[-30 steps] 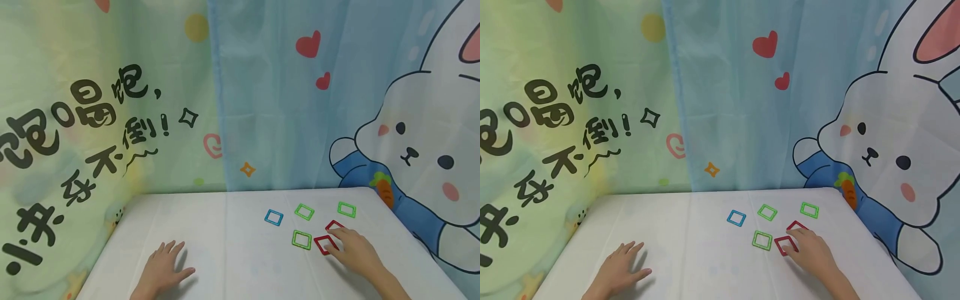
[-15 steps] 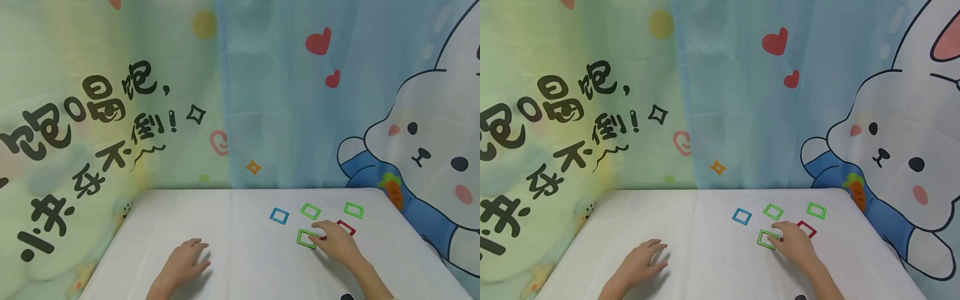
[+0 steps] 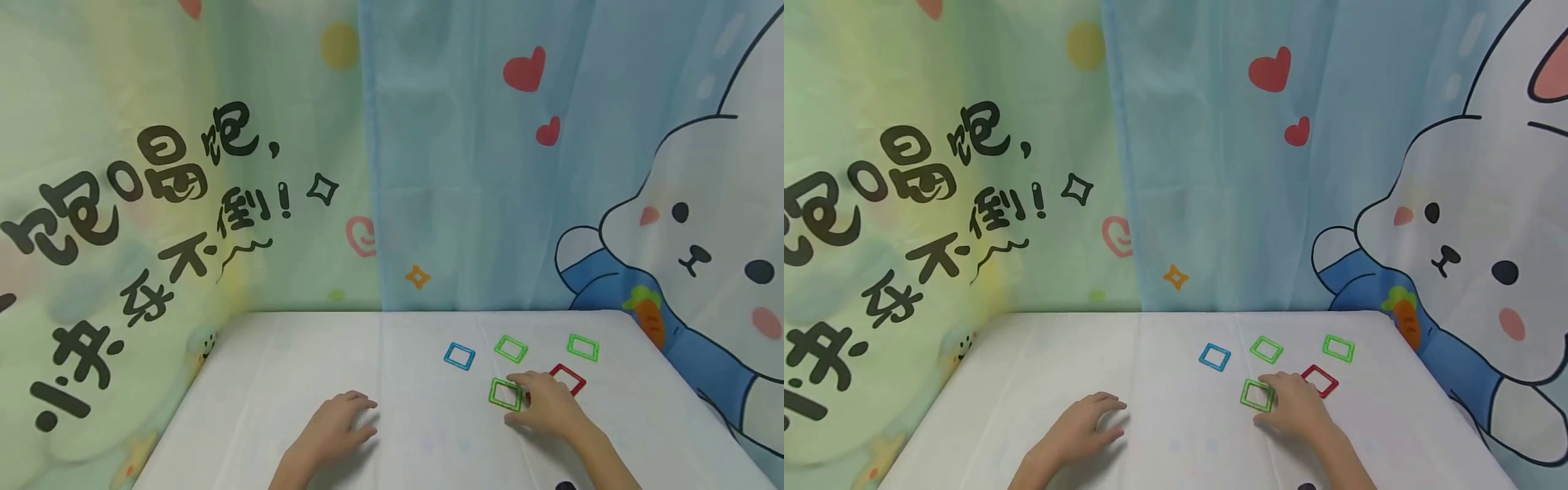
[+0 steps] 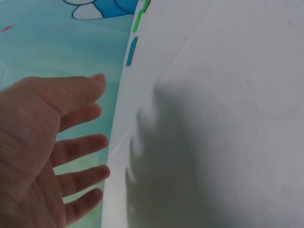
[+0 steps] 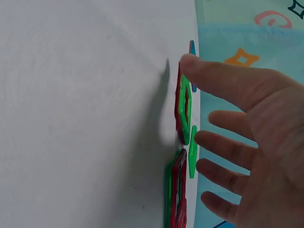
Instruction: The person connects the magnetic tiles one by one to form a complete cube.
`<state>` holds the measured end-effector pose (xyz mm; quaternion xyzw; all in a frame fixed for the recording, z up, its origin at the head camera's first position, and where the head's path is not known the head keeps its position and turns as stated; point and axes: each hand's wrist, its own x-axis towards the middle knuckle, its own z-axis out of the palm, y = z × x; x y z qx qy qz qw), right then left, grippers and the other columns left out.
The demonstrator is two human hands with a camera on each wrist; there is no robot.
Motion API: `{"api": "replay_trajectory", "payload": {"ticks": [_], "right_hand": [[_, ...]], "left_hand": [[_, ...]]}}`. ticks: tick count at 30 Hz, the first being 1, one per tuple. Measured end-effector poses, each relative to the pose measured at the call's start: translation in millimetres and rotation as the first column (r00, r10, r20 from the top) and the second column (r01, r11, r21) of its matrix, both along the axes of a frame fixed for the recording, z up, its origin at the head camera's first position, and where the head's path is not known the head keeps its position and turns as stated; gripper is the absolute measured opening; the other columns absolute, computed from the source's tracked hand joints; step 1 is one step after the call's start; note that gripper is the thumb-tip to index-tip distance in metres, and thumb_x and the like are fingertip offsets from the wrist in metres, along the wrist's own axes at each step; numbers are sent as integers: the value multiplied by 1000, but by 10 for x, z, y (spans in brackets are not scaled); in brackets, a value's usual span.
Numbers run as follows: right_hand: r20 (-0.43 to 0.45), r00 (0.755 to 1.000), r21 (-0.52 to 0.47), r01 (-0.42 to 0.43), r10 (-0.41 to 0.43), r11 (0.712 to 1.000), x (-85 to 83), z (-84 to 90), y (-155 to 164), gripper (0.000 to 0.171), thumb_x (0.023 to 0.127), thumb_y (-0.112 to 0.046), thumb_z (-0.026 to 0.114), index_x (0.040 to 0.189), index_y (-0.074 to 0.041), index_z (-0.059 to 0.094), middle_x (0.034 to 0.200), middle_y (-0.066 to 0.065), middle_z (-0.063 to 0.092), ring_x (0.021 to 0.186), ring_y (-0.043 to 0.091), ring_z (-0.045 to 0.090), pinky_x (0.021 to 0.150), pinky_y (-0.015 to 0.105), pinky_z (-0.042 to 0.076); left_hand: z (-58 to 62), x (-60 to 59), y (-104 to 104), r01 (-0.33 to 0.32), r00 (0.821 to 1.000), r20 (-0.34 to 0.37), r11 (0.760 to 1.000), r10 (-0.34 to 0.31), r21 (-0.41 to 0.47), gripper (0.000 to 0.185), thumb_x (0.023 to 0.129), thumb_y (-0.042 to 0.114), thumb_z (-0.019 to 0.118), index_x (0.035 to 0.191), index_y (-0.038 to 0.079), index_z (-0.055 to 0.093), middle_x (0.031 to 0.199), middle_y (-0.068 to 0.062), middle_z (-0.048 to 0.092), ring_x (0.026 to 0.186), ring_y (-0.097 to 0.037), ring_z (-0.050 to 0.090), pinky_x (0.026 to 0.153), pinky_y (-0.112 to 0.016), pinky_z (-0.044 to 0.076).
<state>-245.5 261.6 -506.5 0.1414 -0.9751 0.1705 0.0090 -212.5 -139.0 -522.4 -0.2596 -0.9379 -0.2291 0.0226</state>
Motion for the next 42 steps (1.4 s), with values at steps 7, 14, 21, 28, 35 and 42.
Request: {"api": "replay_trajectory", "payload": {"ticks": [7, 14, 21, 28, 35, 42], "right_hand": [[43, 999, 27, 8, -9, 1000, -62, -104, 59, 68, 61, -48, 87, 112, -6, 69, 105, 5, 63, 102, 33, 56, 80, 56, 43], [74, 997, 24, 36, -37, 999, -106, -33, 92, 67, 63, -45, 87, 111, -1, 69, 103, 7, 64, 100, 33, 57, 83, 57, 42], [113, 991, -36, 77, -73, 996, -187, -51, 46, 60, 64, -39, 88, 108, -3, 71, 92, -1, 62, 86, 19, 55, 78, 48, 44], [107, 993, -109, 55, -43, 993, -141, -24, -156, 55, 62, -33, 91, 106, -7, 70, 103, 3, 64, 101, 28, 57, 90, 53, 42], [176, 984, -168, 55, -25, 984, -79, 9, -485, 54, 62, -30, 91, 108, -11, 69, 101, -2, 62, 99, 21, 55, 92, 51, 42], [174, 981, -238, -40, 83, 970, -50, -14, -736, 50, 62, -26, 92, 105, -14, 69, 89, -6, 57, 85, 15, 50, 83, 43, 44]], "left_hand": [[-46, -87, 57, 17, 999, 26, 999, -18, 37, 33, 88, 34, 71, 116, 16, 69, 117, 2, 64, 109, -21, 59, 89, -42, 47], [-50, -147, 139, 19, 998, 61, 995, -25, 97, 34, 88, 34, 71, 116, 16, 68, 116, 6, 63, 111, -18, 58, 95, -37, 44], [-86, -171, 176, 19, 996, 87, 989, -32, 147, 38, 86, 36, 72, 118, 17, 67, 118, 8, 62, 114, -17, 57, 97, -37, 43], [-134, -213, 250, 24, 994, 104, 984, -43, 177, 40, 86, 39, 73, 120, 18, 66, 117, 10, 62, 112, -14, 55, 96, -36, 43], [-161, -218, 312, 0, 992, 126, 980, -25, 198, 43, 83, 37, 76, 119, 17, 66, 107, 11, 61, 100, -9, 56, 89, -35, 46], [-151, -243, 421, -35, 985, 172, 983, 4, 178, 48, 79, 40, 80, 118, 15, 67, 101, 11, 59, 88, -5, 54, 77, -30, 47]]}}
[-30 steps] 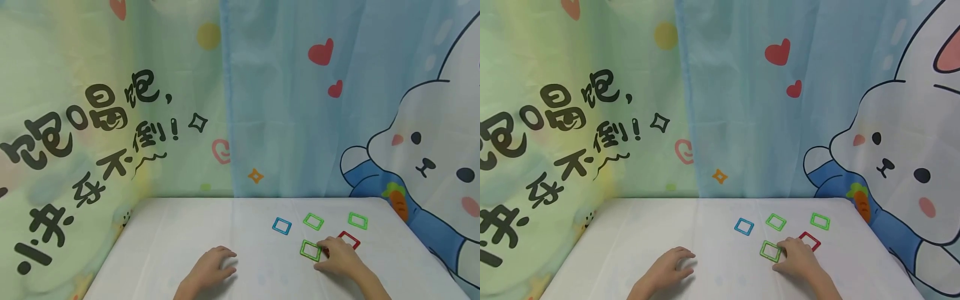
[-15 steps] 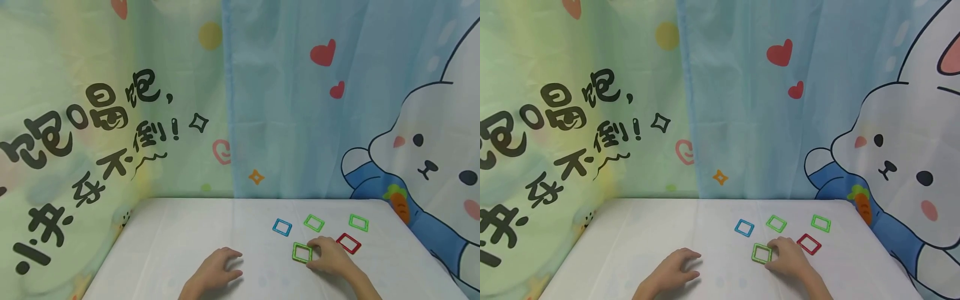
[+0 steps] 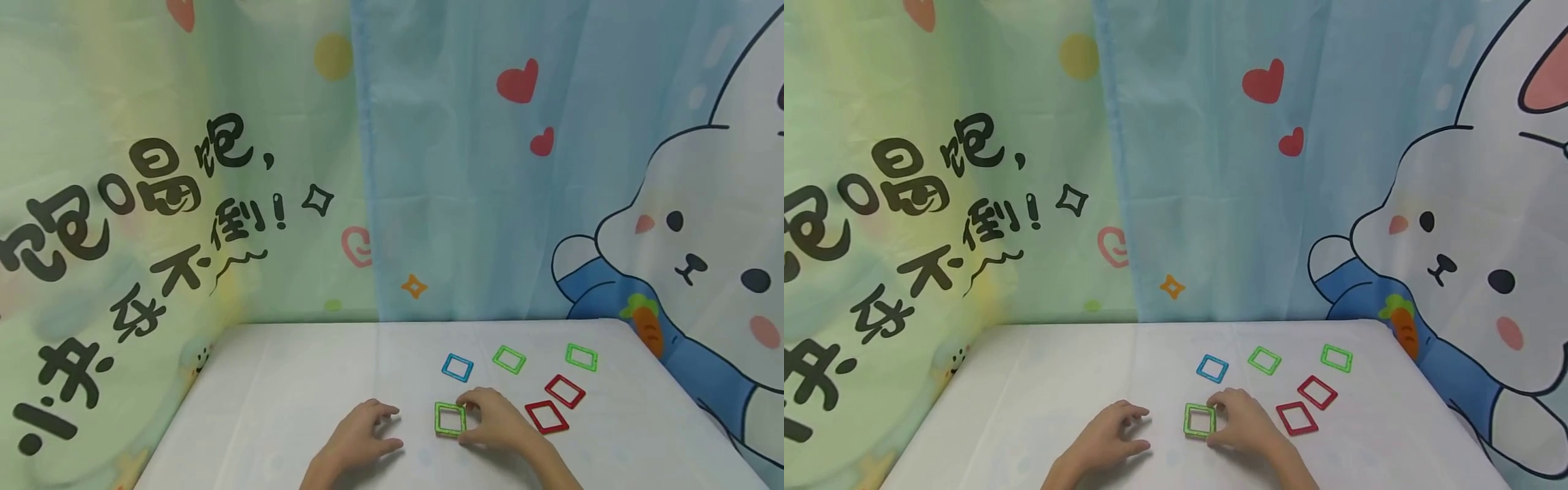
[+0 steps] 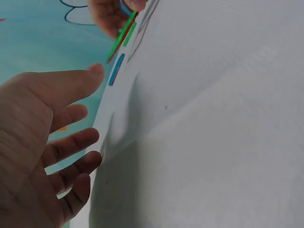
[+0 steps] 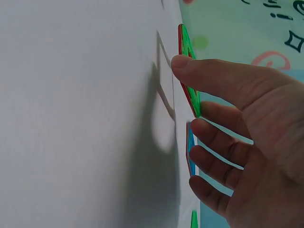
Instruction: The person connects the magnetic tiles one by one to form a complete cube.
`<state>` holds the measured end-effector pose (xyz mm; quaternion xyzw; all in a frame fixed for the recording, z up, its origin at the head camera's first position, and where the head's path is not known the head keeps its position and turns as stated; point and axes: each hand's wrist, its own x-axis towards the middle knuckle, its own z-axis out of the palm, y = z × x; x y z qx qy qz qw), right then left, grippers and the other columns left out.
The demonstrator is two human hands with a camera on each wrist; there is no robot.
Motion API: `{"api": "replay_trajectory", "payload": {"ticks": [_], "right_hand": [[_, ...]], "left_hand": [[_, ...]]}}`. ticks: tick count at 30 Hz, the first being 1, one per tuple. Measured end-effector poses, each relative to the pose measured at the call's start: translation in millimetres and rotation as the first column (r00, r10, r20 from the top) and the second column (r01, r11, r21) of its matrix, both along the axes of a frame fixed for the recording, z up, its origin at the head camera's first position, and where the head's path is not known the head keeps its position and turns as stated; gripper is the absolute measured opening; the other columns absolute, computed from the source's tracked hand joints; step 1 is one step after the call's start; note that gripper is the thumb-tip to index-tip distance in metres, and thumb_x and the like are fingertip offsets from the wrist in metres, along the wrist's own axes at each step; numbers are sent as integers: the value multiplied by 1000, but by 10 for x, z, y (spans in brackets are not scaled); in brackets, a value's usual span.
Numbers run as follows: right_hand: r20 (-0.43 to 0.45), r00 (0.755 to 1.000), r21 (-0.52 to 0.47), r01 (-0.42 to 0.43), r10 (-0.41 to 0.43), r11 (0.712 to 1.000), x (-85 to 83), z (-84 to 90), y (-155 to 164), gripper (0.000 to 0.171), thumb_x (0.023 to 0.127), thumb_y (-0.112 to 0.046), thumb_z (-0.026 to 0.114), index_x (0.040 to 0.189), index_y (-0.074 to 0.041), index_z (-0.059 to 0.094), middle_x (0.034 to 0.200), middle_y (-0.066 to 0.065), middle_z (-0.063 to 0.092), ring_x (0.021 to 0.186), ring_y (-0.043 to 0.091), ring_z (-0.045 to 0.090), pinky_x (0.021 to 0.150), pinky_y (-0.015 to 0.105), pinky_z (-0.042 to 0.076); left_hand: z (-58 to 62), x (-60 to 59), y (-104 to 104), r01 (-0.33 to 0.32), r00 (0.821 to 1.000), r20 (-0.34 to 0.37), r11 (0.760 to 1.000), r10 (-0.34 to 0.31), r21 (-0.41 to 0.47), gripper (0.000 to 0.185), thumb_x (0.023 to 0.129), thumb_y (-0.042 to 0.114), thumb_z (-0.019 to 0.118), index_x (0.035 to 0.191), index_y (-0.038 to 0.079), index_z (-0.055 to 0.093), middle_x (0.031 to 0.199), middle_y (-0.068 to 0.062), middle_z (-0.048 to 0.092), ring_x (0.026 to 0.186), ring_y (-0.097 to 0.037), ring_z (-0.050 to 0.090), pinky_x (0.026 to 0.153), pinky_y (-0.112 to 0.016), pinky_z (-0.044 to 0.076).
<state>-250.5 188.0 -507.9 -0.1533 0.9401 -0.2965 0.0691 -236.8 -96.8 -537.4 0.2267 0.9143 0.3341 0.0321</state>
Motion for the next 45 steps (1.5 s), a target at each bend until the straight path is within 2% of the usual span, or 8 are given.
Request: {"api": "replay_trajectory", "payload": {"ticks": [7, 12, 19, 26, 32, 39, 45], "right_hand": [[-12, 996, -67, -92, 91, 994, 4, 34, -233, 51, 64, -26, 91, 107, -12, 68, 89, -4, 56, 85, 18, 50, 80, 44, 44], [-1, 995, -70, -97, 97, 993, -2, 49, -327, 53, 63, -26, 92, 107, -12, 67, 89, -4, 57, 85, 18, 52, 79, 44, 44], [19, 991, -75, -134, 135, 988, 4, -17, -354, 51, 64, -25, 91, 107, -11, 67, 86, -4, 56, 81, 17, 51, 75, 41, 44], [17, 990, -61, -135, 137, 989, 13, -15, -346, 50, 65, -25, 91, 107, -12, 68, 88, -4, 58, 82, 16, 52, 77, 43, 44], [36, 990, -48, -138, 140, 989, 32, -40, -355, 51, 64, -27, 91, 108, -12, 68, 87, -5, 58, 82, 16, 52, 77, 43, 44], [26, 990, -48, -136, 137, 990, 24, -11, -383, 48, 65, -24, 91, 106, -13, 69, 88, -4, 58, 83, 17, 52, 78, 44, 44], [24, 992, -1, -125, 124, 992, 23, -34, -391, 49, 64, -26, 91, 106, -14, 70, 87, -5, 56, 83, 17, 49, 77, 43, 43]], "left_hand": [[-19, -67, 61, -33, 999, 6, 999, 33, -29, 56, 75, 43, 82, 121, 15, 66, 97, 12, 57, 81, -2, 51, 71, -27, 46], [-14, -97, 93, -43, 999, 1, 998, 43, -36, 60, 72, 42, 84, 121, 13, 66, 96, 10, 58, 78, -3, 50, 69, -27, 45], [-46, -89, 136, -57, 998, 20, 998, 58, -33, 58, 71, 42, 85, 118, 14, 68, 95, 10, 58, 77, -4, 50, 68, -26, 46], [-63, -101, 192, -51, 999, 12, 998, 52, -44, 59, 67, 44, 87, 115, 15, 70, 92, 10, 56, 78, -5, 50, 69, -27, 45], [-114, -84, 234, -39, 999, 22, 996, 41, -79, 58, 68, 44, 86, 116, 16, 69, 84, 12, 51, 74, -5, 45, 64, -26, 41], [-69, -92, 241, -44, 999, 12, 994, 45, -100, 59, 68, 43, 87, 117, 16, 69, 83, 12, 51, 74, -6, 44, 64, -25, 41], [-69, -56, 256, -49, 999, 15, 996, 50, -81, 56, 69, 41, 87, 115, 14, 70, 83, 11, 50, 74, -6, 44, 64, -25, 40]]}}
